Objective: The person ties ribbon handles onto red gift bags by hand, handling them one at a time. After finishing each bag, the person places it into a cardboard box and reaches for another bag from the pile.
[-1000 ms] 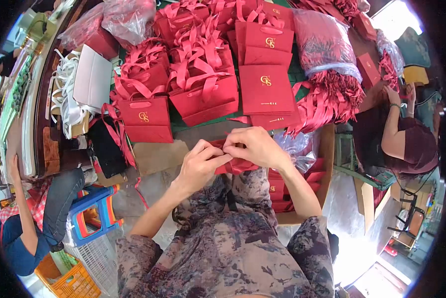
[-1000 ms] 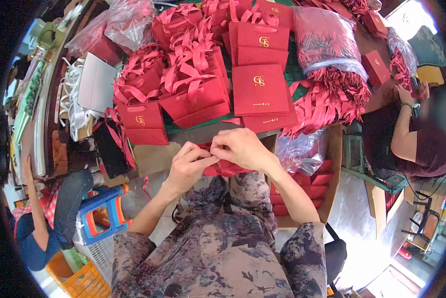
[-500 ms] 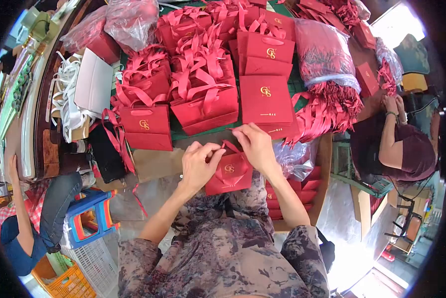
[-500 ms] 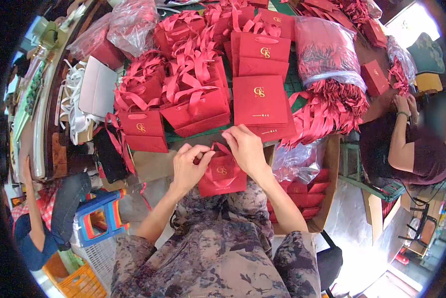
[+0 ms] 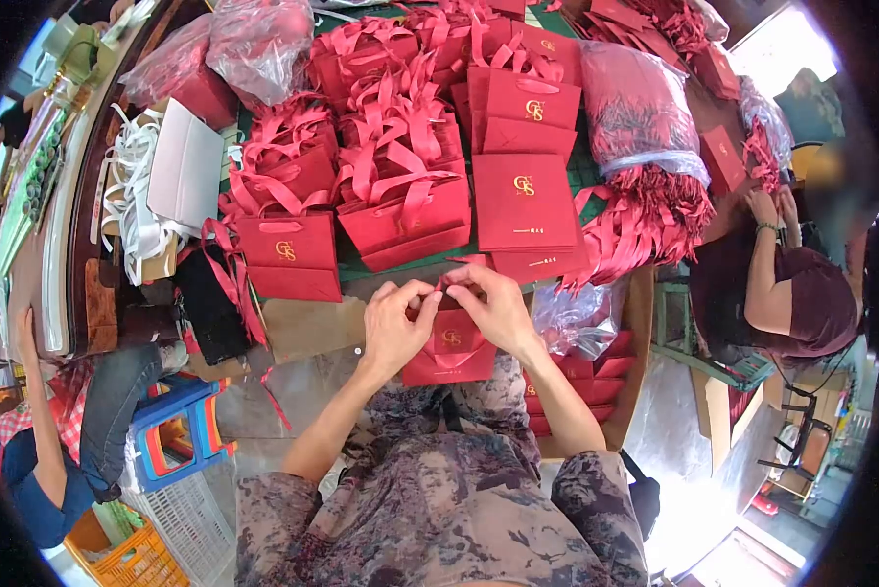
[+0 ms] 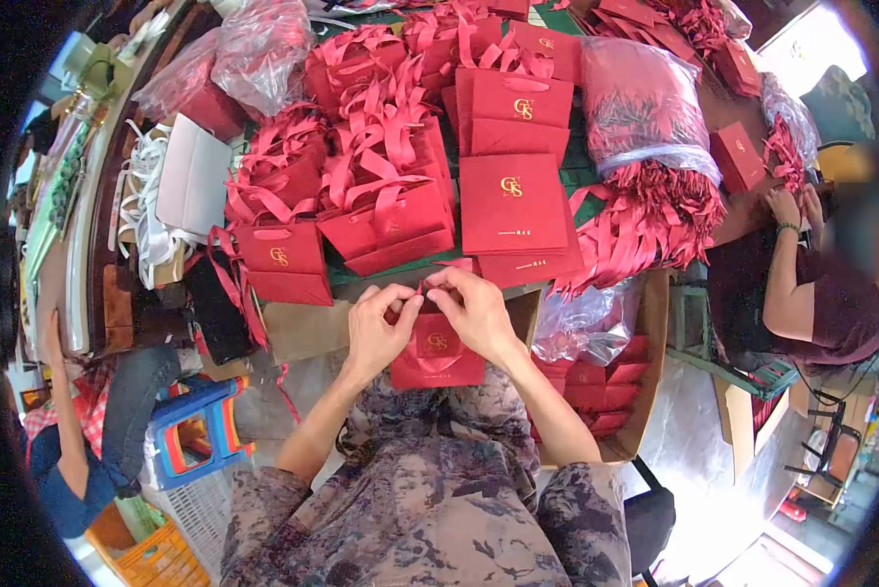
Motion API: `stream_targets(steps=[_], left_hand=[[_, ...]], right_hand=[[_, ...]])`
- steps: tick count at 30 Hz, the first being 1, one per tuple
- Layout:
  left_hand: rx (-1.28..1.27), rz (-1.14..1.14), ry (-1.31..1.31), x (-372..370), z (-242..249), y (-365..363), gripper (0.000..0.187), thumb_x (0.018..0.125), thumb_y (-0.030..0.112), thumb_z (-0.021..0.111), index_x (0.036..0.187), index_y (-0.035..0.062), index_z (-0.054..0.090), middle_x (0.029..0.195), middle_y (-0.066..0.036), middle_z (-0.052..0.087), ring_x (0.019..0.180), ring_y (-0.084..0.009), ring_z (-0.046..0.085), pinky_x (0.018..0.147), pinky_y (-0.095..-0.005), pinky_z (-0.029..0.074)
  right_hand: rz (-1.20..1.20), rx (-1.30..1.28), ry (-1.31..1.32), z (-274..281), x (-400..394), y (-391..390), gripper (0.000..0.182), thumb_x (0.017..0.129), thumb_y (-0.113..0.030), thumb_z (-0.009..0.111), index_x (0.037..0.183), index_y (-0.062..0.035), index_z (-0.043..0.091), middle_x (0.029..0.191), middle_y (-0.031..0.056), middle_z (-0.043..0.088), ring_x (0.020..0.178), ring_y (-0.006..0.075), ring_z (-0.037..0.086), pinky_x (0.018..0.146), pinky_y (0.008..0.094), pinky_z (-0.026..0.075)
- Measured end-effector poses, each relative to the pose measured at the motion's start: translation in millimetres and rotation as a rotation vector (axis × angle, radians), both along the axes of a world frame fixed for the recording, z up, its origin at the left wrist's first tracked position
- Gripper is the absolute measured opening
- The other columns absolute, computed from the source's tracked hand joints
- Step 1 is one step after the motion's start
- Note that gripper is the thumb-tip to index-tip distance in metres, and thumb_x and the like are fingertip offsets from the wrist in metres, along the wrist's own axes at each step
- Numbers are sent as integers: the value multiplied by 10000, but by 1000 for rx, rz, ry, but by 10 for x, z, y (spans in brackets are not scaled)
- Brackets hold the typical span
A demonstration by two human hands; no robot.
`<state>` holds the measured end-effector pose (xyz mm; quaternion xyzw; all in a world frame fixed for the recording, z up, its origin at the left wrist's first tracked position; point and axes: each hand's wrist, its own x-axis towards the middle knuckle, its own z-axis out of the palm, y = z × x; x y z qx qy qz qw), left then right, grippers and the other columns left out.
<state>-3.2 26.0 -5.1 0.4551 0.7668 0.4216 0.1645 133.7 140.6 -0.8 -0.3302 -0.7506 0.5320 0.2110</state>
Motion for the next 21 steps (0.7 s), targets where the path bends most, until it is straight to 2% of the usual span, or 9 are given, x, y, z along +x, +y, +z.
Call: stream_targets(steps=[2,6,9,11,13,15,17,19,21], left_hand=[[11,-14,-1,14,-2,16,91,837,192,757,852,109,722,627,-47,608,643,-234,558,607,-388,453],[74,-40,94,14,7,45,78,837,183,753,859,112,730,644,-40,627,644,-245,548,631,-385,443],[110,-72,185,11,41,53,76,836,179,751,849,109,727,664,-32,642,652,-250,545,650,-379,438],[110,-94,241,-8,83,53,78,837,178,749,838,105,722,676,-28,650,657,-251,546,658,-376,436],[98,-163,324,-29,151,46,95,833,184,751,856,101,711,717,-26,660,671,-252,553,660,-391,455],[91,-215,240,-3,236,40,134,821,164,758,915,94,694,750,-52,666,703,-259,584,673,-387,474],[88,-266,157,25,307,24,195,810,144,765,974,88,676,783,-77,672,734,-267,616,685,-383,492],[-20,-236,-49,50,355,-38,332,805,157,756,1078,69,587,855,-118,669,816,-297,653,733,-400,512],[-45,-354,-6,30,381,-59,371,800,166,758,1096,65,558,876,-131,667,855,-312,661,755,-408,516]], right_hand=[[15,-24,-48,7,34,-23,191,925,-140,680,1080,-28,684,942,152,718,834,280,711,719,356,544],[43,92,-40,7,52,-13,195,922,-133,684,1086,-29,690,921,143,716,819,256,709,723,345,544],[56,17,-44,-16,61,-2,206,927,-129,686,1096,-12,688,904,135,718,816,211,709,733,321,545],[57,-158,62,-81,64,5,170,930,-128,689,1048,-6,688,834,65,708,730,113,651,681,267,512],[35,-243,122,-271,71,16,136,930,-121,689,1010,-12,687,799,20,678,703,69,597,650,239,477],[10,-325,181,-355,82,15,106,930,-114,690,971,-17,686,765,-25,648,676,26,543,619,212,441],[-166,-353,295,-347,41,19,73,926,-103,692,900,-37,674,740,-79,585,656,-6,466,581,192,376],[-217,-401,277,-157,74,141,81,931,-93,687,883,-30,672,720,-84,576,658,-3,477,572,198,378],[-246,-355,295,-160,47,240,70,941,-80,672,905,-21,683,714,-76,582,647,5,481,574,199,386]])
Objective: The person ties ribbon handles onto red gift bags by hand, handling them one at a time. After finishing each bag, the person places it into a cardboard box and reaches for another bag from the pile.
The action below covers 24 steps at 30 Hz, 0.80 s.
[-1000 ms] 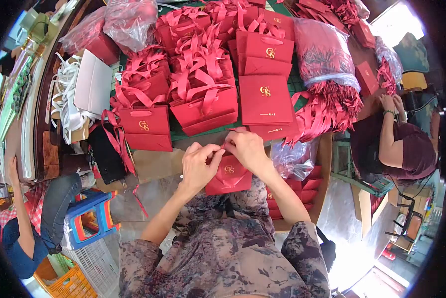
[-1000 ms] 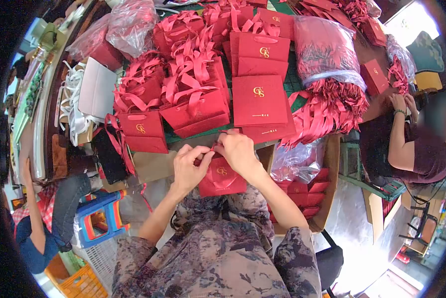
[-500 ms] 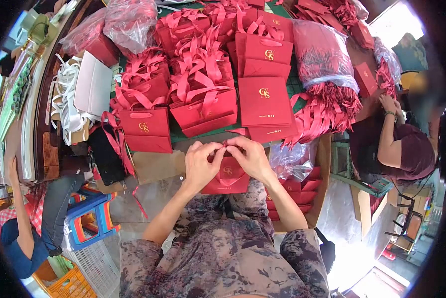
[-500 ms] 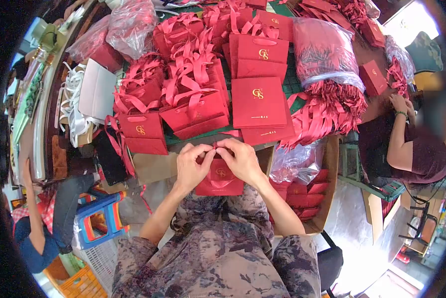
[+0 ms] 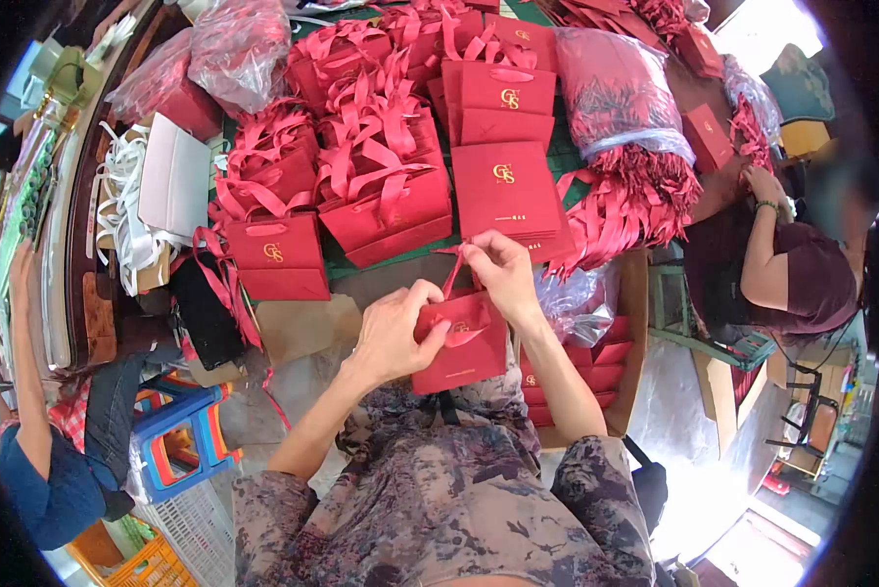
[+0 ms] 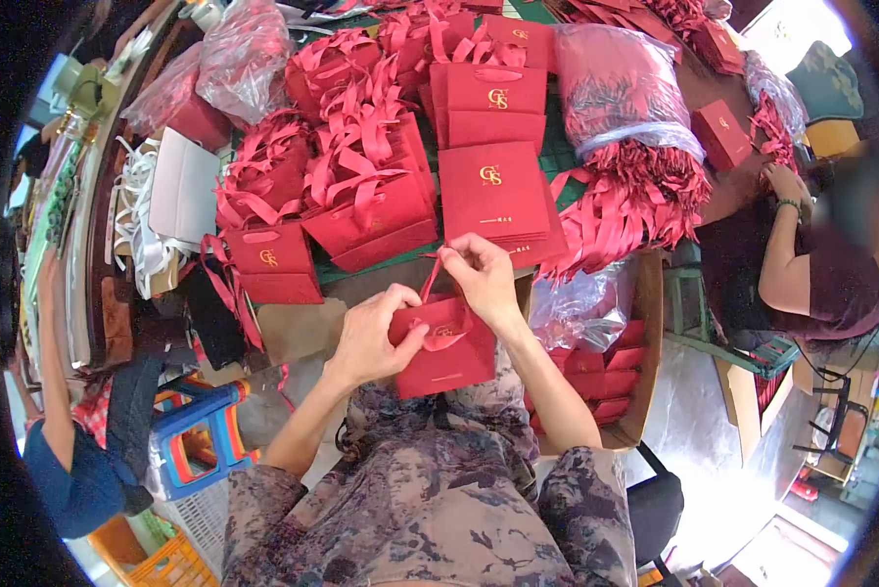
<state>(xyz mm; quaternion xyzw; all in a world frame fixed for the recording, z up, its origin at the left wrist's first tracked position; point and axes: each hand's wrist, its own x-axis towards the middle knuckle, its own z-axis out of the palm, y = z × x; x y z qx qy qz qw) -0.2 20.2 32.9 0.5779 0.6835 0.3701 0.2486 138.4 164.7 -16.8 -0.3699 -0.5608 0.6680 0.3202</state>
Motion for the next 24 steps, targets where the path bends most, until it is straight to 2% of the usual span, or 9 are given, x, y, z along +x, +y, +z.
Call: stream_targets(steps=[3,5,12,15,17,18,21,22,24], left_hand=[[-72,-191,28,-97,44,-9,462,775,187,782,1147,64,536,914,-135,673,920,-342,667,809,-430,522],[-58,-266,-10,-141,161,-14,504,761,160,785,1192,71,539,913,-131,673,925,-344,665,808,-440,520],[-364,-477,101,-127,103,94,595,767,71,733,1326,190,568,873,-195,659,908,-402,645,800,-486,502],[-320,-519,151,-209,101,121,583,765,67,724,1317,181,576,859,-196,651,897,-404,640,796,-500,498],[-310,-525,136,-267,77,131,572,773,75,724,1316,171,573,870,-202,654,903,-409,639,806,-507,496],[-305,-535,120,-285,51,140,562,781,83,724,1316,160,570,881,-208,656,908,-415,638,816,-514,494],[-236,-472,47,-271,-176,33,577,793,87,728,1333,115,525,938,-227,667,935,-425,637,817,-511,492],[-404,-452,41,-251,-5,35,642,818,44,695,1385,92,399,1069,-254,666,960,-417,653,799,-496,501],[-406,-424,-23,-229,28,-71,663,825,6,656,1400,99,341,1119,-268,653,958,-420,660,792,-483,507]], right_hand=[[62,117,-99,25,-1,64,83,940,-94,673,919,-15,688,706,-67,582,642,9,488,568,208,393],[56,15,-48,53,6,93,105,931,-115,680,919,-10,686,698,-53,592,639,15,503,566,213,406],[54,126,-125,153,-110,160,156,920,-148,686,897,7,684,655,8,629,556,54,564,496,249,453],[54,187,-183,200,-91,184,146,947,-140,679,916,2,673,690,-46,592,590,33,529,518,213,416],[-13,231,-188,158,-84,172,161,908,-135,693,913,26,688,664,46,649,620,75,596,568,267,485],[-28,263,-191,14,-79,164,172,906,-141,702,935,28,688,675,56,652,652,73,594,605,277,493],[-90,558,-282,99,41,51,173,923,-129,681,1023,12,697,851,144,691,766,265,696,672,347,535],[-65,605,-377,186,132,45,222,953,-60,637,1163,-33,700,924,129,677,770,209,687,676,290,521],[-169,637,-357,248,347,28,223,946,-24,625,1153,-43,705,952,130,664,778,216,683,670,293,519]])
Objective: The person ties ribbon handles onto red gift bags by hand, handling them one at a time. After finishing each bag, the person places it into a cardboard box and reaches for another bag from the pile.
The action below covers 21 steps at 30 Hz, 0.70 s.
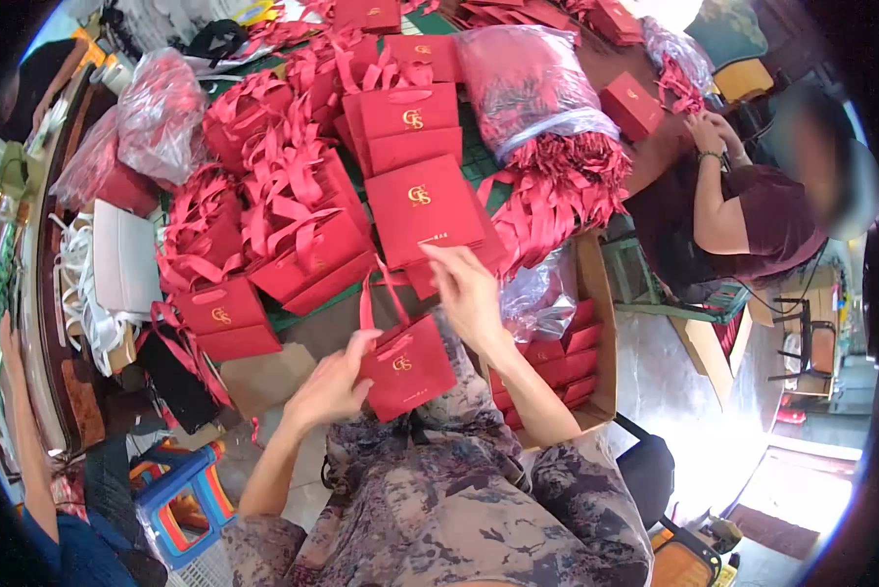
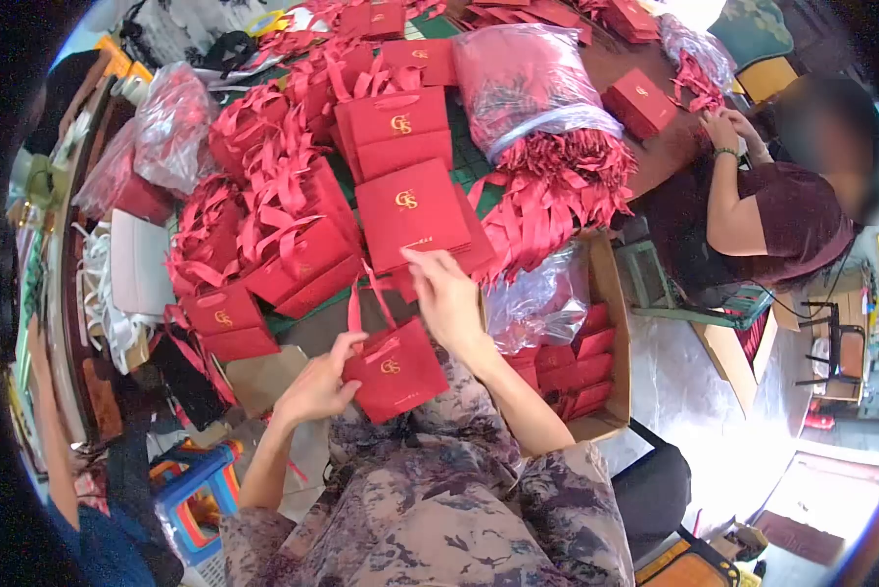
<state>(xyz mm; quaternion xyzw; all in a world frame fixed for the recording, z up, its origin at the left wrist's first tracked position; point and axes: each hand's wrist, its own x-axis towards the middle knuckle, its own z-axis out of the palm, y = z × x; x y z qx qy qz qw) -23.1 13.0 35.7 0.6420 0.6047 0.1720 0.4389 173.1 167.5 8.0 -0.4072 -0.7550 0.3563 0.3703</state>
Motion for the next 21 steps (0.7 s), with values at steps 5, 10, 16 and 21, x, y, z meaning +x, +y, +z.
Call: stream_targets(steps=[5,10,16,21], left_hand=[[-11,113,-283,-86,-77,-287,671,813,-116,500,1403,118,283,1199,-291,609,1042,-405,668,834,-437,527],[77,195,-129,0,-10,-271,549,791,-128,513,1297,64,423,1169,-248,598,1143,-431,606,897,-445,521],[320,288,52,72,-56,-380,417,753,-27,701,1136,99,594,1105,-150,621,918,-326,630,831,-414,492],[583,277,276,108,290,-407,378,630,17,834,969,127,707,884,-60,582,803,-226,553,696,-345,470]], right_hand=[[-221,124,-180,-8,694,-43,325,807,83,612,1071,-96,677,1010,117,595,865,339,633,743,406,532],[-182,253,-292,-195,875,-22,281,803,72,638,1042,-67,688,995,112,602,921,328,609,787,416,512],[-131,379,-243,-414,872,94,244,772,11,729,1006,-45,692,1013,120,638,949,346,614,810,416,511],[-50,466,-188,-213,770,-82,236,752,2,754,974,-55,693,982,110,656,945,334,628,827,426,515]])
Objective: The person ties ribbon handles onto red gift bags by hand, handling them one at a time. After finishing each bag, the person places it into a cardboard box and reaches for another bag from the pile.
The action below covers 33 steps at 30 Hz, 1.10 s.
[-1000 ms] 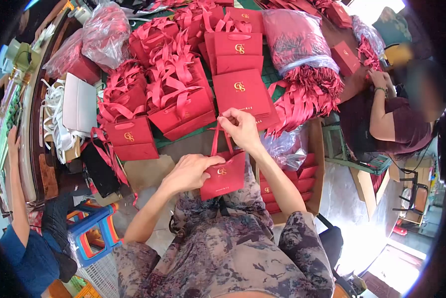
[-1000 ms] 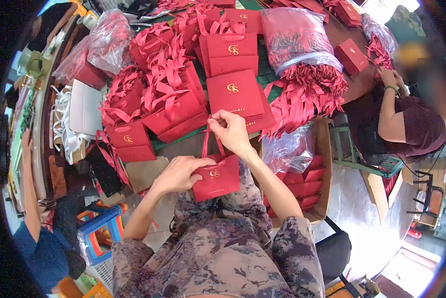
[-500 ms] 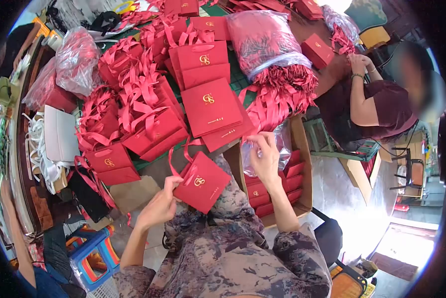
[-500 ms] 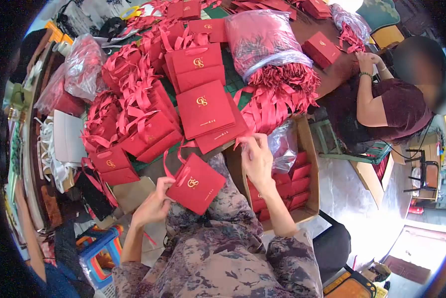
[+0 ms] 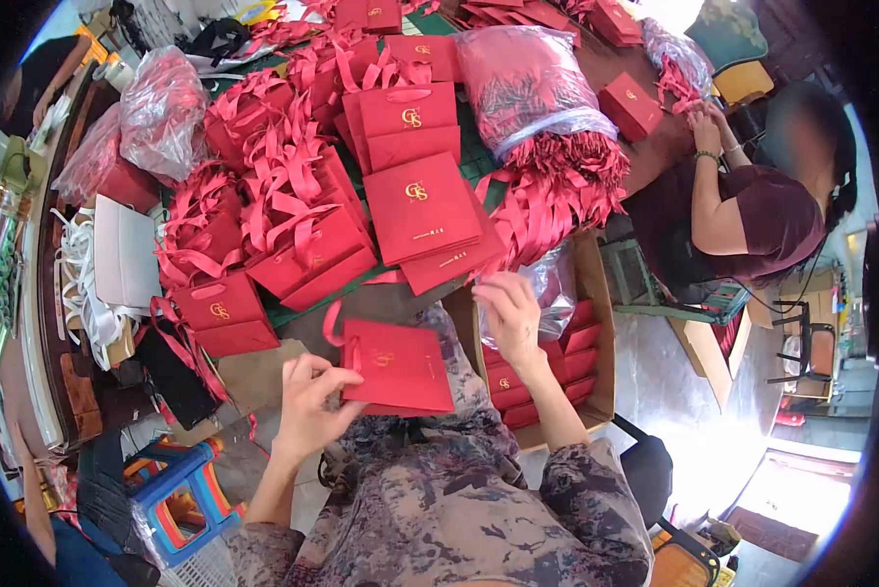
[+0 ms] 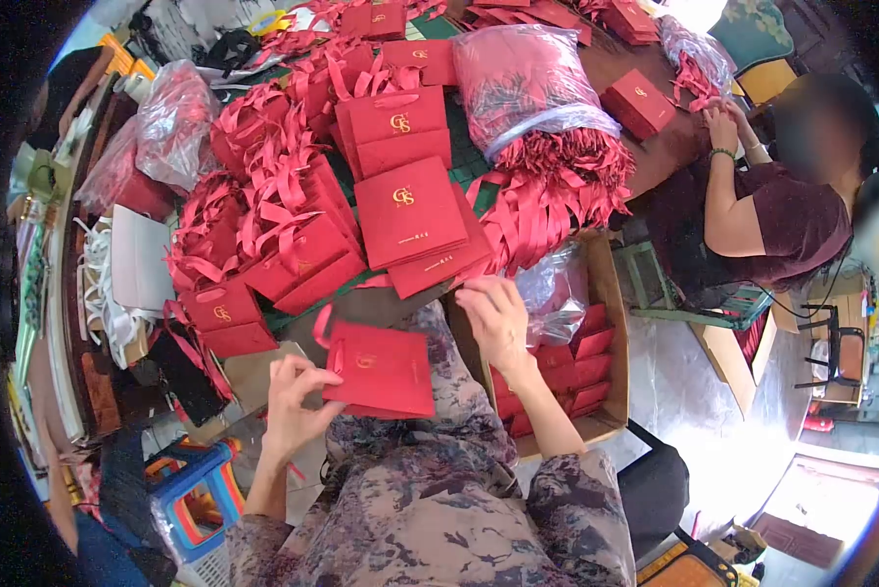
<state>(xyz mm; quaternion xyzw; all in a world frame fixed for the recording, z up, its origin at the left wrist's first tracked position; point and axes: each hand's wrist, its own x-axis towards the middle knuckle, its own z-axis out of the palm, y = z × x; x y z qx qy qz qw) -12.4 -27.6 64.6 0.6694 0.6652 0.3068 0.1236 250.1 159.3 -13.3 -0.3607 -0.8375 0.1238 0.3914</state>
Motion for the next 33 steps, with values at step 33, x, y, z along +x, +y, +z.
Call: stream_targets(steps=[33], left_hand=[[-134,193,-17,94,-701,716,375,692,114,821,983,104,585,917,-58,613,952,-283,563,824,-414,390]], right_hand=[[25,-634,159,-179,-546,-640,115,970,-94,624,967,21,622,820,143,629,745,232,621,698,347,500]])
